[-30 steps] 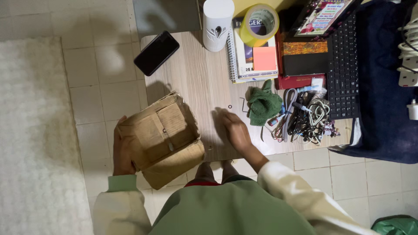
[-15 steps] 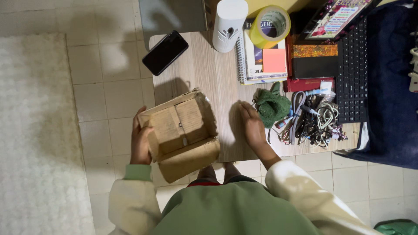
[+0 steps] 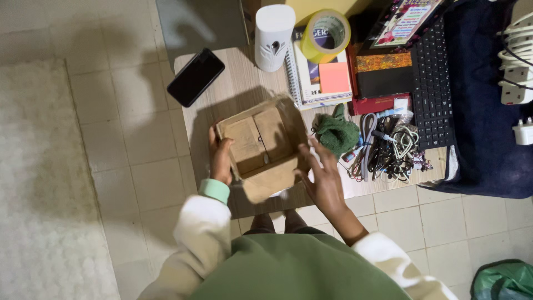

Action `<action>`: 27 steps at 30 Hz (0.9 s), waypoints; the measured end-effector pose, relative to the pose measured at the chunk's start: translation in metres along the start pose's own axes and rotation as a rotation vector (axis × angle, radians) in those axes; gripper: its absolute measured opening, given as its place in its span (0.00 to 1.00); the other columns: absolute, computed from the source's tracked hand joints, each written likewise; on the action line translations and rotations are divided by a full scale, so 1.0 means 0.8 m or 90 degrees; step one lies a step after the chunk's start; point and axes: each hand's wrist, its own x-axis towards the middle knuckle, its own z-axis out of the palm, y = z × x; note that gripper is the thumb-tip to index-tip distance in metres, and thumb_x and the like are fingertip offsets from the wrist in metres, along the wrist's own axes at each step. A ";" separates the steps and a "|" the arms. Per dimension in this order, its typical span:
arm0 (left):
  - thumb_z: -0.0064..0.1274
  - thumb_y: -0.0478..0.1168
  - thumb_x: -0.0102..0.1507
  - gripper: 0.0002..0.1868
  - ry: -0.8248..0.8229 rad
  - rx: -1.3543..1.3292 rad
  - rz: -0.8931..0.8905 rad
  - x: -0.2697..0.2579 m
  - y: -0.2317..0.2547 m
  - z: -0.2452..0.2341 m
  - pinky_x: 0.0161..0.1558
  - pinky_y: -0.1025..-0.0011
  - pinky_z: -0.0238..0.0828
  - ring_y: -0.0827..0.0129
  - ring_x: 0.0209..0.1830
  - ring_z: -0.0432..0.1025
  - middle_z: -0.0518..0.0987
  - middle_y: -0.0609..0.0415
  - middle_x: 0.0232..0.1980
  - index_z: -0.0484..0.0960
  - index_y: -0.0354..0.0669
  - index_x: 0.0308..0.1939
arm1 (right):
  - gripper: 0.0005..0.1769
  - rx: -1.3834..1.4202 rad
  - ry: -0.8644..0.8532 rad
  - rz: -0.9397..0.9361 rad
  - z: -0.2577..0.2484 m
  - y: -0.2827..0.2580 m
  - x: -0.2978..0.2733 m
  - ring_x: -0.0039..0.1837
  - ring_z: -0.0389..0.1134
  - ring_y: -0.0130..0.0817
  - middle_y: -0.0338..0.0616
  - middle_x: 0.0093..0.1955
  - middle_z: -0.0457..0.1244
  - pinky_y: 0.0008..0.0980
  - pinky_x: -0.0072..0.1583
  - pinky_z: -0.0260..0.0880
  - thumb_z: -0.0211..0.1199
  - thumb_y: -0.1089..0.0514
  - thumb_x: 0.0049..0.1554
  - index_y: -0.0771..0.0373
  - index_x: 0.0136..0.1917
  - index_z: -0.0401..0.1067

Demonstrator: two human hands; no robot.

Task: The person uses a knife to cut through yellow tape and cardboard, then removes a green cloth from the box and places the empty box back on the table.

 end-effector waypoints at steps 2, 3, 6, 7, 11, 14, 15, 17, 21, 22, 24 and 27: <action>0.45 0.34 0.59 0.39 0.023 -0.053 0.039 0.002 -0.017 0.004 0.71 0.63 0.55 0.58 0.73 0.60 0.65 0.47 0.73 0.56 0.47 0.76 | 0.34 -0.080 0.079 0.019 0.000 -0.002 -0.003 0.64 0.66 0.57 0.57 0.71 0.62 0.46 0.63 0.70 0.68 0.59 0.49 0.62 0.69 0.68; 0.46 0.33 0.59 0.42 0.051 -0.107 0.074 -0.001 -0.027 0.006 0.73 0.63 0.54 0.57 0.75 0.58 0.63 0.46 0.74 0.52 0.47 0.78 | 0.29 -0.019 0.044 0.132 0.000 -0.003 -0.008 0.58 0.70 0.49 0.53 0.67 0.64 0.42 0.57 0.74 0.68 0.56 0.54 0.59 0.68 0.69; 0.48 0.30 0.58 0.48 0.087 -0.152 0.075 -0.019 -0.053 0.020 0.72 0.60 0.55 0.56 0.74 0.56 0.59 0.48 0.75 0.43 0.50 0.80 | 0.28 0.116 -0.024 0.278 0.013 -0.003 -0.010 0.51 0.74 0.43 0.53 0.64 0.65 0.38 0.49 0.77 0.68 0.51 0.60 0.62 0.69 0.66; 0.48 0.30 0.58 0.48 0.086 -0.151 0.073 -0.034 -0.058 0.027 0.72 0.60 0.55 0.56 0.74 0.56 0.59 0.48 0.75 0.43 0.50 0.80 | 0.31 0.192 -0.060 0.305 0.021 -0.005 -0.010 0.49 0.75 0.43 0.58 0.64 0.64 0.40 0.46 0.77 0.67 0.50 0.61 0.67 0.70 0.63; 0.59 0.34 0.53 0.57 0.067 -0.158 -0.090 -0.093 -0.058 0.053 0.63 0.49 0.66 0.53 0.67 0.62 0.63 0.45 0.68 0.38 0.60 0.77 | 0.42 0.148 -0.032 0.315 0.041 0.000 -0.008 0.45 0.73 0.49 0.65 0.57 0.62 0.44 0.46 0.75 0.72 0.49 0.55 0.75 0.70 0.58; 0.65 0.40 0.52 0.54 -0.022 -0.148 -0.240 -0.121 -0.053 0.028 0.56 0.42 0.71 0.44 0.63 0.67 0.63 0.40 0.65 0.44 0.55 0.73 | 0.30 0.111 -0.039 0.333 0.019 0.039 0.010 0.44 0.74 0.47 0.58 0.62 0.64 0.44 0.45 0.75 0.61 0.57 0.56 0.66 0.70 0.62; 0.67 0.42 0.54 0.49 -0.122 -0.117 -0.271 -0.130 -0.051 0.010 0.54 0.39 0.73 0.36 0.61 0.69 0.62 0.32 0.62 0.52 0.43 0.71 | 0.29 0.066 -0.062 0.294 0.008 0.051 0.019 0.44 0.73 0.49 0.57 0.59 0.65 0.46 0.47 0.74 0.62 0.59 0.56 0.62 0.70 0.65; 0.66 0.40 0.57 0.43 -0.148 -0.067 -0.215 -0.144 -0.045 -0.023 0.60 0.47 0.70 0.44 0.68 0.65 0.64 0.38 0.69 0.58 0.41 0.70 | 0.29 0.025 -0.089 0.253 -0.005 0.062 0.042 0.44 0.73 0.52 0.55 0.56 0.66 0.48 0.48 0.73 0.62 0.60 0.55 0.58 0.70 0.67; 0.64 0.39 0.58 0.38 -0.088 -0.014 -0.155 -0.152 -0.026 -0.053 0.66 0.59 0.67 0.51 0.74 0.61 0.61 0.48 0.75 0.63 0.48 0.69 | 0.24 -0.058 -0.107 0.038 -0.005 0.056 0.100 0.49 0.71 0.55 0.49 0.58 0.68 0.50 0.50 0.71 0.60 0.62 0.58 0.50 0.67 0.72; 0.64 0.39 0.58 0.38 -0.084 -0.016 -0.150 -0.148 -0.023 -0.051 0.66 0.59 0.67 0.51 0.74 0.61 0.61 0.48 0.75 0.63 0.48 0.69 | 0.25 -0.084 -0.173 0.052 0.000 0.053 0.114 0.49 0.71 0.55 0.47 0.53 0.68 0.51 0.49 0.71 0.59 0.62 0.58 0.46 0.68 0.73; 0.65 0.39 0.57 0.42 -0.044 -0.001 -0.067 -0.143 -0.022 -0.048 0.67 0.57 0.67 0.52 0.74 0.58 0.56 0.44 0.76 0.59 0.48 0.71 | 0.26 -0.075 -0.172 0.035 0.014 0.048 0.136 0.50 0.71 0.52 0.46 0.53 0.68 0.49 0.51 0.71 0.57 0.63 0.59 0.45 0.68 0.73; 0.66 0.42 0.56 0.49 -0.006 -0.049 -0.078 -0.131 -0.028 -0.038 0.67 0.57 0.66 0.53 0.74 0.59 0.53 0.40 0.77 0.52 0.54 0.75 | 0.25 -0.059 -0.161 0.034 0.026 0.048 0.145 0.52 0.71 0.53 0.46 0.55 0.68 0.49 0.53 0.71 0.58 0.63 0.58 0.46 0.67 0.73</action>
